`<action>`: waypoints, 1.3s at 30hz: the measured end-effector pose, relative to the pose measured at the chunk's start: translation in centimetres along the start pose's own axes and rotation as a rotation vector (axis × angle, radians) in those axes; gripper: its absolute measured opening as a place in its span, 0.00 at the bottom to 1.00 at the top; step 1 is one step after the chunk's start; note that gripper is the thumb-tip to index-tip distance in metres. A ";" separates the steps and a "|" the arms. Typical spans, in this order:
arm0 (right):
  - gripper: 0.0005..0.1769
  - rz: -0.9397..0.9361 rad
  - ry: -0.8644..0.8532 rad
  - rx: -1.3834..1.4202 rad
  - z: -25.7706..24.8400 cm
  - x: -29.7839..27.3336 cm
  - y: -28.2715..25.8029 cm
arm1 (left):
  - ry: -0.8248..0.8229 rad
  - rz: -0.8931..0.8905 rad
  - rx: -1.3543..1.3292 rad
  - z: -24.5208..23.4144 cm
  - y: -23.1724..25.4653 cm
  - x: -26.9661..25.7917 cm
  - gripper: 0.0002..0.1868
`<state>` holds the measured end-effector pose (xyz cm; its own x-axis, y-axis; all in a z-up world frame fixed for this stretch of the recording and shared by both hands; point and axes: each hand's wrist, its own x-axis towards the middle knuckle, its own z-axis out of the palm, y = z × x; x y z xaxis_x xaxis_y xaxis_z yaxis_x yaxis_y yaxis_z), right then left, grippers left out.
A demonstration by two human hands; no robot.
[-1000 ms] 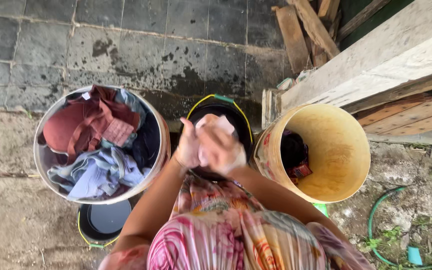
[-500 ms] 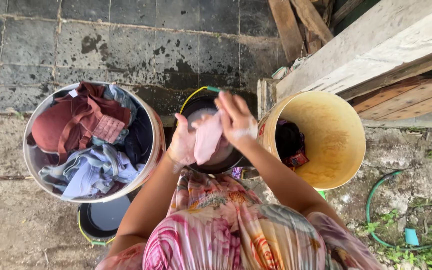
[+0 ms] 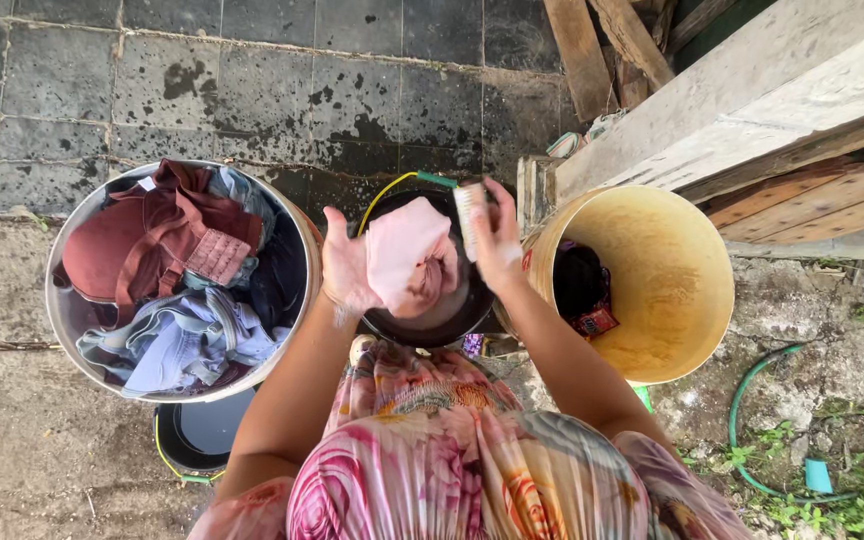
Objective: The person washes a garment by hand in a bucket of soapy water, scrubbing it with a brush and rinsing it.
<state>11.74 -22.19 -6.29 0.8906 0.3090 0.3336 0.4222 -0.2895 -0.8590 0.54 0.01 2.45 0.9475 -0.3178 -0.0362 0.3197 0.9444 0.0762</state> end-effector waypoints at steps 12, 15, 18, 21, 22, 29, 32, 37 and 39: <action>0.36 0.422 -0.321 0.113 0.3 2.3 -3.2 | -0.045 -0.106 0.012 0.4 2.4 0.6 0.57; 0.25 0.383 -0.280 -0.031 -1.4 4.9 -4.3 | 0.115 -0.131 0.274 -0.5 3.9 1.7 0.50; 0.32 0.558 -0.148 0.116 -3.7 7.5 -5.2 | 0.230 -0.137 0.792 -2.6 4.8 1.0 0.42; 0.39 0.311 -0.090 0.461 -5.4 9.0 -5.6 | 0.204 -0.269 1.076 -5.4 5.4 0.2 0.35; 0.39 0.322 -0.022 0.515 -5.8 9.4 -5.5 | 0.206 -0.379 1.055 -6.3 5.6 -0.2 0.31; 0.27 0.373 0.106 0.654 -7.7 9.9 -3.6 | 0.100 -0.233 1.277 -7.9 7.9 -3.4 0.19; 0.24 0.405 0.061 0.633 -7.7 9.8 -2.1 | 0.086 -0.029 1.088 -6.8 7.8 -3.8 0.21; 0.24 0.397 0.021 0.630 -7.2 9.3 -1.6 | 0.172 0.182 0.636 -3.4 6.7 -3.2 0.27; 0.22 0.403 0.001 0.638 -7.4 9.0 -3.2 | 0.208 0.166 0.680 -3.3 6.5 -2.5 0.30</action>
<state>19.72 -25.21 2.32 0.9557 0.2895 -0.0538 -0.1155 0.2008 -0.9728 0.25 7.24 -0.21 0.9841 -0.0879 -0.1540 0.1713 0.6962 0.6971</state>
